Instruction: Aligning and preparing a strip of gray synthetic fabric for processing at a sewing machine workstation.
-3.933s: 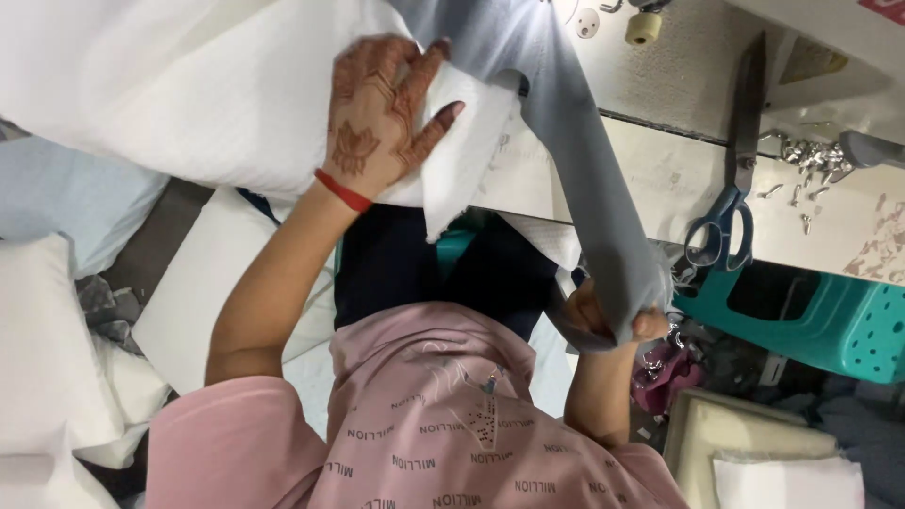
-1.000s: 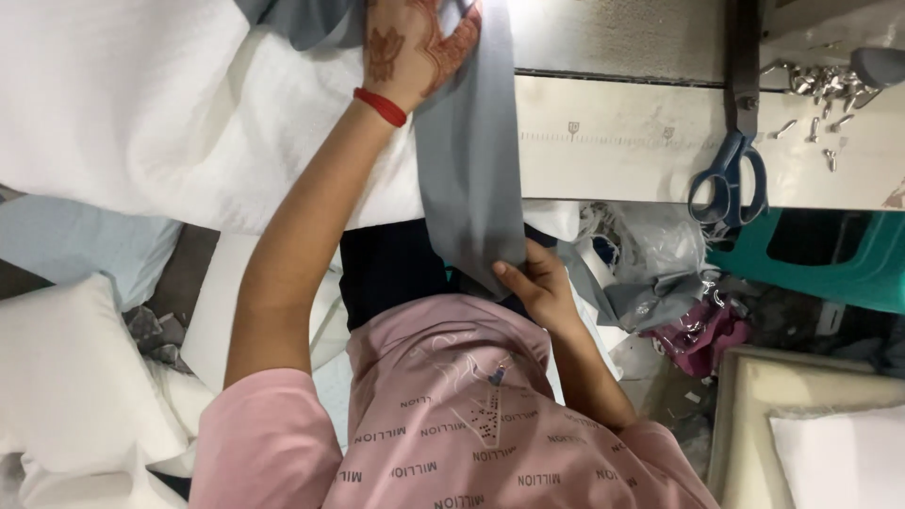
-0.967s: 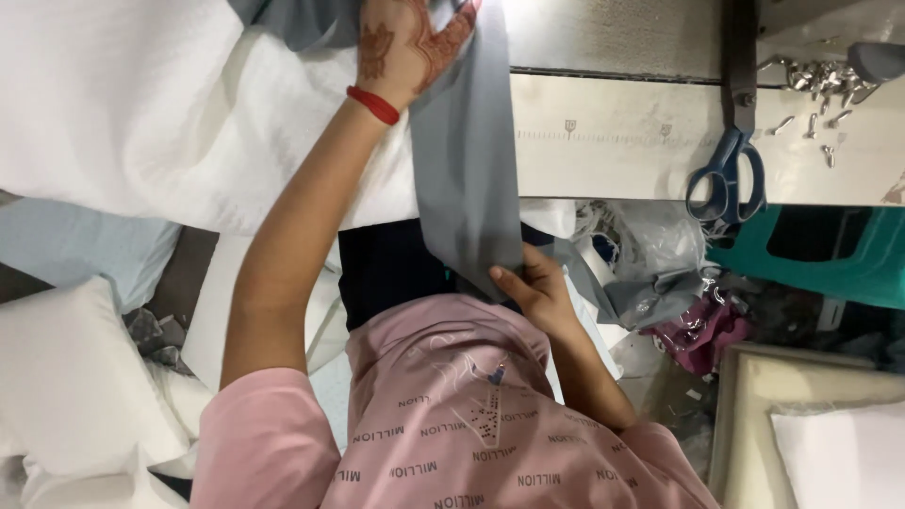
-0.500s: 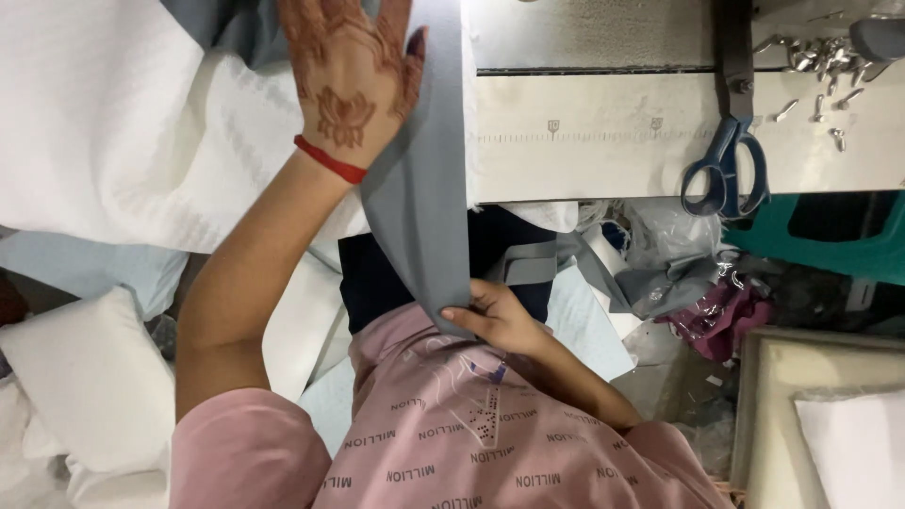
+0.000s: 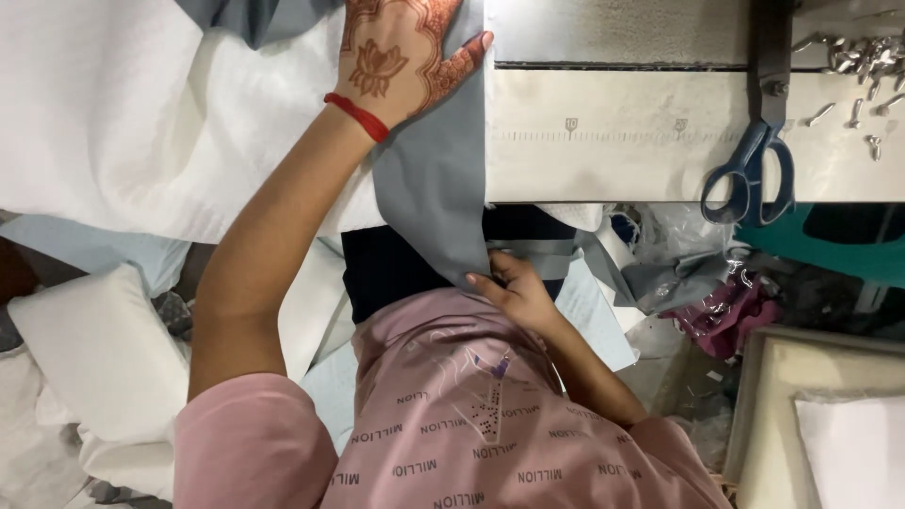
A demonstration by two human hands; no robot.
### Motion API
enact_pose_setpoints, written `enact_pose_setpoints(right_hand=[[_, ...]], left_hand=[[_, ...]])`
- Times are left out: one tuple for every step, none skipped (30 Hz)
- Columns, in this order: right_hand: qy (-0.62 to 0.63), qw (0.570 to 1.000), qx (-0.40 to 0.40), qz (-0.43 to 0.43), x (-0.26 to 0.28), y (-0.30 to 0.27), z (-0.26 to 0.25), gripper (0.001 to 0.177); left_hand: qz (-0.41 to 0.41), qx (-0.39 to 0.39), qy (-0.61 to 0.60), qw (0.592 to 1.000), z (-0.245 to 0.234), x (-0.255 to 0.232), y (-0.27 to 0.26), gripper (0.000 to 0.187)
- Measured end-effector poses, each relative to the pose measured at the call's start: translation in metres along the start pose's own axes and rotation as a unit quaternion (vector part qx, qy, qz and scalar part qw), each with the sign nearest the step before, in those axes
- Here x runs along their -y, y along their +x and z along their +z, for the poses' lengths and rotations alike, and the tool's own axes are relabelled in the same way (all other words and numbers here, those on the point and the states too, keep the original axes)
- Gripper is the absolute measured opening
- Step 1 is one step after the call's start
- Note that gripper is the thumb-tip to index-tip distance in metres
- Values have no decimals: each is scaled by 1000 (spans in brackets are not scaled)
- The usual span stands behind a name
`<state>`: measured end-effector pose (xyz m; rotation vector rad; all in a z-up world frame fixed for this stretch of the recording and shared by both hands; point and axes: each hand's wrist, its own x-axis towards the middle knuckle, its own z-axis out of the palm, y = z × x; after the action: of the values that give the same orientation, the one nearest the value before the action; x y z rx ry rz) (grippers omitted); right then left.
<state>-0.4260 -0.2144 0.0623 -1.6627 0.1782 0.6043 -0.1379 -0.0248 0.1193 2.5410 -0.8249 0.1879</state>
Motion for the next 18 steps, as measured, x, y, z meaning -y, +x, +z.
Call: enact_pose_setpoints(right_hand=[[0,1000,-2,0,3,0,0,22],[28,999,-4,-31,7,1,0,22],[57,997,-5,-61,11,0,-1,21],[56,997,-8,-60,6,-1,-2,21],[32,998,-18,-49,0,-3,-2,17],[8,999,-27,-38,-6,-6,-2,18],[9,999,-28,-37,-5,-6,-3,18],[-11,998,-40,-46,-5,-6,-3,18],[-30,997,-52,-56,-4,-5,-3,18],[-29,997,-53,-55,-1,-5,-3,18],[-22,996,-52,-63,2,-4,-3,16],[-15,996,-51,-71,6,-3,-2,15],[-15,996,-51,-71,8,-1,-2,15],[-19,996,-47,-77,10,0,-2,15],[-23,995,-43,-82,11,0,-3,15],[-24,996,-42,-81,14,0,-3,15],[-25,996,-36,-77,16,-1,-3,16],[-26,996,-31,-74,18,-2,-4,16]], left_hand=[[2,-1,-1,1000,0,2,-1,51],[17,-22,5,1000,1,3,-2,49],[32,-43,10,999,1,4,-2,48],[34,-43,8,998,-1,3,-1,48],[40,-49,23,998,-3,1,-2,47],[46,-56,38,997,-4,0,-3,47],[47,-54,37,997,-5,-1,-4,47],[39,-33,37,998,-5,-1,-5,48],[31,-11,37,999,-6,-1,-5,49],[32,-10,37,999,-5,-2,-6,49],[43,-23,61,997,-5,-2,-6,49],[54,-36,86,994,-5,-1,-7,49],[54,-36,86,994,-5,-1,-7,49],[67,-62,101,991,-5,0,-8,49],[79,-88,114,986,-4,0,-9,48],[77,-88,114,987,-4,0,-8,48],[69,-77,92,990,-4,0,-8,48],[61,-67,71,993,-4,-1,-9,47]])
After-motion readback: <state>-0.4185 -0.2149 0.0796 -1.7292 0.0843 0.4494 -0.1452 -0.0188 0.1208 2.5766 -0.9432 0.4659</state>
